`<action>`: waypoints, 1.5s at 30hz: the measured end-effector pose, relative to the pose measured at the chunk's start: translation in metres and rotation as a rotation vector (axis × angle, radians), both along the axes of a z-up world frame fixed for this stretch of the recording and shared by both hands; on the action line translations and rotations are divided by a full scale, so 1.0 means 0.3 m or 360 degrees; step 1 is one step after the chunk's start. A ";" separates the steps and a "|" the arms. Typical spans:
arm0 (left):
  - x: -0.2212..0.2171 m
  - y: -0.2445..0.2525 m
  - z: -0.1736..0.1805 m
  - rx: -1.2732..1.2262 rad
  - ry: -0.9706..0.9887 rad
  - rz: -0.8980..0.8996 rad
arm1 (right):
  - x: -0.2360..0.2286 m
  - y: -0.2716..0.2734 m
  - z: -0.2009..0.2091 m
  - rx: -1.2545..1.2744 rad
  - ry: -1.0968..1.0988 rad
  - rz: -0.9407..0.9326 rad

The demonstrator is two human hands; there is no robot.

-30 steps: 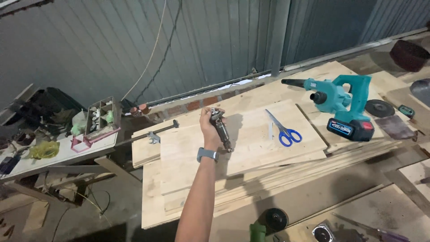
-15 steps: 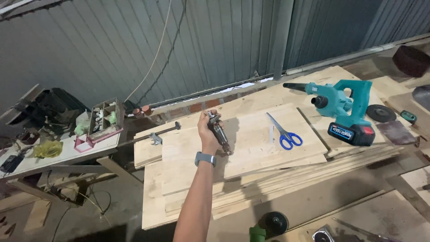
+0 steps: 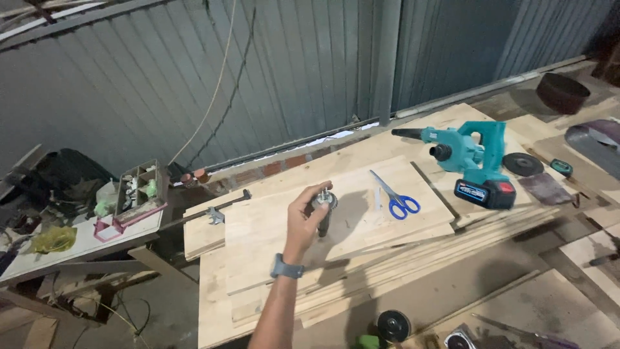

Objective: The person assembles a mechanical component on a wooden workbench. They use a wrench to tighten a nut on a cylindrical part, then use scissors to cut a small piece of material and insert it into the assembly. The person continues to adjust and tighten the parts by hand.

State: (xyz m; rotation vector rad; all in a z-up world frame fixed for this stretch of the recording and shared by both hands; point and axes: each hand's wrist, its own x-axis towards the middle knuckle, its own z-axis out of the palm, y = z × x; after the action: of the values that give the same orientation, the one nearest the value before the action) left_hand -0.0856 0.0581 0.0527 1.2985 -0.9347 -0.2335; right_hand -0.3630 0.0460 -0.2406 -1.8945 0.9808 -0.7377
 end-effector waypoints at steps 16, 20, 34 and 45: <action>0.066 0.140 0.107 0.0639 -0.0375 0.0074 | 0.622 -0.146 0.999 0.0355 0.0022 0.0881; 0.064 0.143 0.114 0.0690 -0.0410 0.0159 | 0.654 -0.163 0.910 0.0207 -0.0114 0.0892; 0.058 0.204 0.295 0.0900 -0.0520 -0.0053 | 0.630 -0.227 0.917 0.0065 -0.0267 0.1271; -0.129 0.275 0.282 0.1013 -0.1692 -0.0396 | 0.354 -0.205 0.807 0.1125 -0.0734 0.1993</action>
State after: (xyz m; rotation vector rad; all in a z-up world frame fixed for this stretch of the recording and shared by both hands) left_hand -0.1243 0.1405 0.1372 1.9302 -2.0430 -0.0011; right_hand -0.2567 -0.0155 0.0015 -1.2342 -0.2993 -0.0103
